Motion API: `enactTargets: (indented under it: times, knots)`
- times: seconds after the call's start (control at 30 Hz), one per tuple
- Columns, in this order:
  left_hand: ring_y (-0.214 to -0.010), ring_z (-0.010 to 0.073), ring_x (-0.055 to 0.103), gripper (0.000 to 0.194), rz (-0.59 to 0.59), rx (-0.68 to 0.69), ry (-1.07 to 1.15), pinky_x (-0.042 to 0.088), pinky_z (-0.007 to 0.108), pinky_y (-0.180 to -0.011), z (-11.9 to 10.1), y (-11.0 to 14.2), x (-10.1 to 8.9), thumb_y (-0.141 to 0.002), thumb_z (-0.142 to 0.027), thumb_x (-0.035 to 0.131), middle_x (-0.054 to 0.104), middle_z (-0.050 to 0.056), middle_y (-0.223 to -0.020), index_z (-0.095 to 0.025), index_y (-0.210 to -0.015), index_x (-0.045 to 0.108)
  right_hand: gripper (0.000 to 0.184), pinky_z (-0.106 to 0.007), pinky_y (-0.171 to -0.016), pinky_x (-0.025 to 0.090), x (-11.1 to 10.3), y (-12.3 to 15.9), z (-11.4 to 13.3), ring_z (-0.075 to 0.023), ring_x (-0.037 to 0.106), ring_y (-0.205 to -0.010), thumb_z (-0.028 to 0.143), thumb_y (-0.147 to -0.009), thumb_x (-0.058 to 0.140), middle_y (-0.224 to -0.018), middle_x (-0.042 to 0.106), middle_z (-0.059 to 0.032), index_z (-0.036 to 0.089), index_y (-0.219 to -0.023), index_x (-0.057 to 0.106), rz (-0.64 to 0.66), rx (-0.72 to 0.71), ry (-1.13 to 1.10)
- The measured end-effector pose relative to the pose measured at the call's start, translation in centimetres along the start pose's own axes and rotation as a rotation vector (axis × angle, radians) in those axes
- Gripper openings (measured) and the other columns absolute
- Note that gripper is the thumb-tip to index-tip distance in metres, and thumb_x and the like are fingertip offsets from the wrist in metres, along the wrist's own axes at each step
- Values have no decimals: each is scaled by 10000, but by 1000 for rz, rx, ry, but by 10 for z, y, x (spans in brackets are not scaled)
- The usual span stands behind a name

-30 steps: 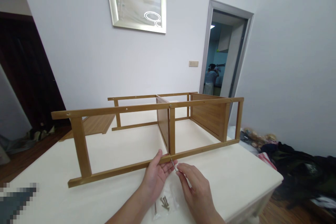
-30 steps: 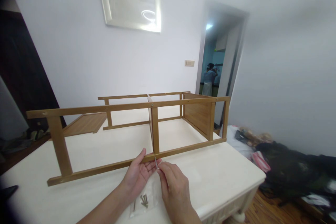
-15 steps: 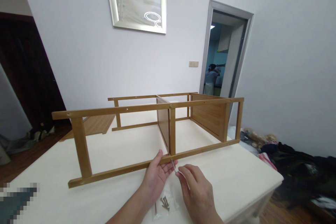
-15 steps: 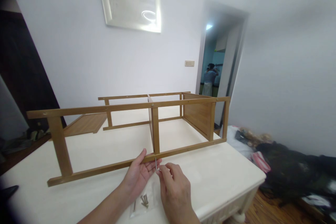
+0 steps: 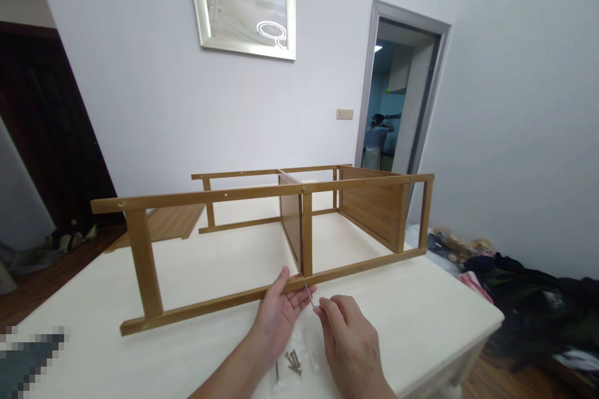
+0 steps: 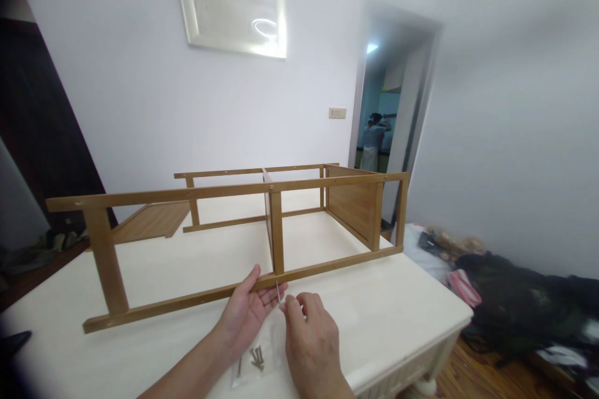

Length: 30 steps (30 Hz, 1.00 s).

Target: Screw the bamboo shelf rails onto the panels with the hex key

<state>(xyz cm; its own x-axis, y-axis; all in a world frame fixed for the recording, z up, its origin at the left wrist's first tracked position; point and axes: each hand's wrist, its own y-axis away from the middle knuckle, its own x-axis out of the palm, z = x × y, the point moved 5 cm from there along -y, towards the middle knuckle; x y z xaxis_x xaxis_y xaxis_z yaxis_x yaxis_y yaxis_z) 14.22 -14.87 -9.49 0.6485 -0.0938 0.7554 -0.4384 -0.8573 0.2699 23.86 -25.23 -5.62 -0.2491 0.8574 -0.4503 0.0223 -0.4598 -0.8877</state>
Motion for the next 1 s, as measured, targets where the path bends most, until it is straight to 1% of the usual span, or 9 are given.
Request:
enactTargets:
  times: [0.17,0.3,0.37,0.47,0.53,0.63,0.73,0.9,1.0]
  knots:
    - [-794,237,730,252,12,5,-9,553,317,-779,0,0,0,-867,-349,629,749,135,-821,-99,-847,649,140,-227,-544,436,-1,-1,0,-144,575,-647,194,-964,465,-768,602,-43,201,-962,604,2,5,-10]
    - [-793,233,729,253,15,5,-10,552,314,-778,1,1,-1,-873,-353,621,748,132,-816,-103,-846,652,139,-231,-583,479,-1,-3,1,-152,599,-694,187,-961,465,-793,615,-57,196,-973,603,61,12,-31]
    - [-787,232,728,254,12,4,-12,553,314,-767,1,1,-1,-875,-353,618,748,133,-815,-102,-853,653,157,-233,-590,492,0,-3,1,-153,603,-702,181,-959,464,-804,619,-64,187,-1026,605,70,5,-39]
    - [-779,230,725,260,18,0,-15,550,312,-751,1,1,0,-880,-353,611,747,135,-810,-97,-866,652,225,-222,-554,483,2,0,1,-142,586,-663,157,-958,443,-803,613,-62,181,-1116,601,64,-31,-51]
    - [-772,229,724,260,15,-4,-14,548,311,-745,1,0,0,-879,-352,612,744,132,-797,-94,-871,650,234,-216,-549,477,4,2,1,-137,582,-657,136,-956,429,-807,612,-61,183,-1097,611,62,-45,-60]
    - [-770,232,723,259,-1,-8,-13,545,316,-751,0,0,-1,-877,-350,615,745,131,-802,-93,-873,648,197,-228,-589,492,7,4,-1,-152,602,-707,129,-953,439,-824,622,-68,177,-1027,614,57,-36,-73]
    - [-767,233,724,253,-4,-2,-7,545,320,-760,0,0,-1,-876,-343,615,745,135,-802,-92,-866,648,166,-241,-618,502,7,4,-2,-160,610,-732,124,-951,453,-828,625,-67,179,-1000,602,50,-19,-97]
    - [-764,231,724,250,5,-5,-4,545,315,-760,1,0,0,-875,-338,616,744,140,-799,-91,-851,651,166,-250,-662,521,7,2,-2,-168,630,-809,99,-944,464,-909,633,-86,169,-1030,587,32,-23,-132]
    - [-768,235,725,252,2,-5,-8,546,317,-756,1,0,0,-875,-341,616,745,144,-804,-92,-853,649,174,-251,-669,527,9,2,-3,-167,633,-819,93,-942,463,-925,633,-88,171,-1043,581,38,-24,-136]
